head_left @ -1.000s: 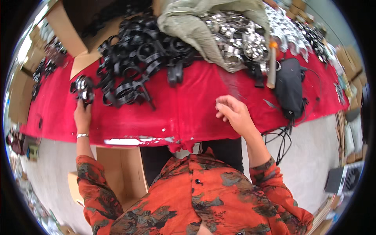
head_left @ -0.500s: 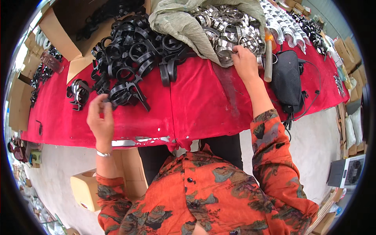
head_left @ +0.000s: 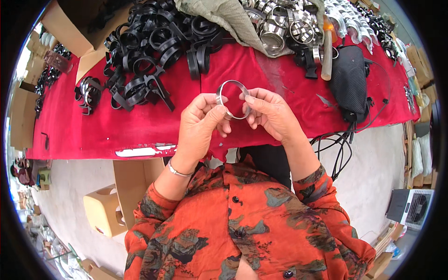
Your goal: Assembling metal rings into black plastic housings at a work table in a manufacturing environment.
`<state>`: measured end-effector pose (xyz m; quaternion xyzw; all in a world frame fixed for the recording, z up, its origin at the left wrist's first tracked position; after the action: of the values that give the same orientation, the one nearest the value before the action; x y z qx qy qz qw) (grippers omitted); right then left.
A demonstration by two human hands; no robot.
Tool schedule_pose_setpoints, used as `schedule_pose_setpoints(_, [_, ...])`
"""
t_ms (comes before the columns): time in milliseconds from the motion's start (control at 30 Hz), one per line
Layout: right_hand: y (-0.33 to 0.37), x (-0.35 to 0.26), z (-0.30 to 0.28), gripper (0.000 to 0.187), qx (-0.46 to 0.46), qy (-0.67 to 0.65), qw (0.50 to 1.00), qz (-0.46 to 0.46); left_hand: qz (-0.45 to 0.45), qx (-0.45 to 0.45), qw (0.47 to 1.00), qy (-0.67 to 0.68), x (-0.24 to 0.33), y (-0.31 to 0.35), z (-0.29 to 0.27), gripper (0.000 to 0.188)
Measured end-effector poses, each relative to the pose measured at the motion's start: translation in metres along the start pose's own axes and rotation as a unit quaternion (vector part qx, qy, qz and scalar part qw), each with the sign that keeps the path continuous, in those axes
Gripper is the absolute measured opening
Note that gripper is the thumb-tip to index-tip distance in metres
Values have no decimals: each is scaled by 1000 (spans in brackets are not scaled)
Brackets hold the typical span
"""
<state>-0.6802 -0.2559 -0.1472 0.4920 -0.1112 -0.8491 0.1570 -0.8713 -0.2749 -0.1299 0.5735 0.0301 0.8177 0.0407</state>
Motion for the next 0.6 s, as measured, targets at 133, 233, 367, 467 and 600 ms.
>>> schedule_pose_setpoints(133, [3,4,1,21,-5,4,1000,7,53,-7,998,-43,10,10,-4,17])
schedule_pose_setpoints(233, [8,3,7,23,-2,43,998,-45,89,-17,992,-89,10,15,-15,15])
schedule_pose_setpoints(367, [18,5,20,18,-6,208,939,-275,77,-28,996,-38,8,19,-28,15])
schedule_pose_setpoints(467, [22,8,27,21,-20,371,801,-469,1,-25,998,60,12,18,-37,16])
schedule_pose_setpoints(600, [29,11,36,17,-88,462,719,-512,-151,-39,969,191,11,14,-59,16])
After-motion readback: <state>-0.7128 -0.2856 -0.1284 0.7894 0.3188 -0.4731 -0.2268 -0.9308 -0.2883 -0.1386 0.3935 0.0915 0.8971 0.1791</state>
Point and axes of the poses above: each hand's wrist, its own y-axis away from the middle knuckle, its own z-axis out of the palm, x = y × z, the point moved 1 cm from there along -y, towards the middle knuckle, and after that the axes turned 15 degrees about x, right-handed, at the moved point
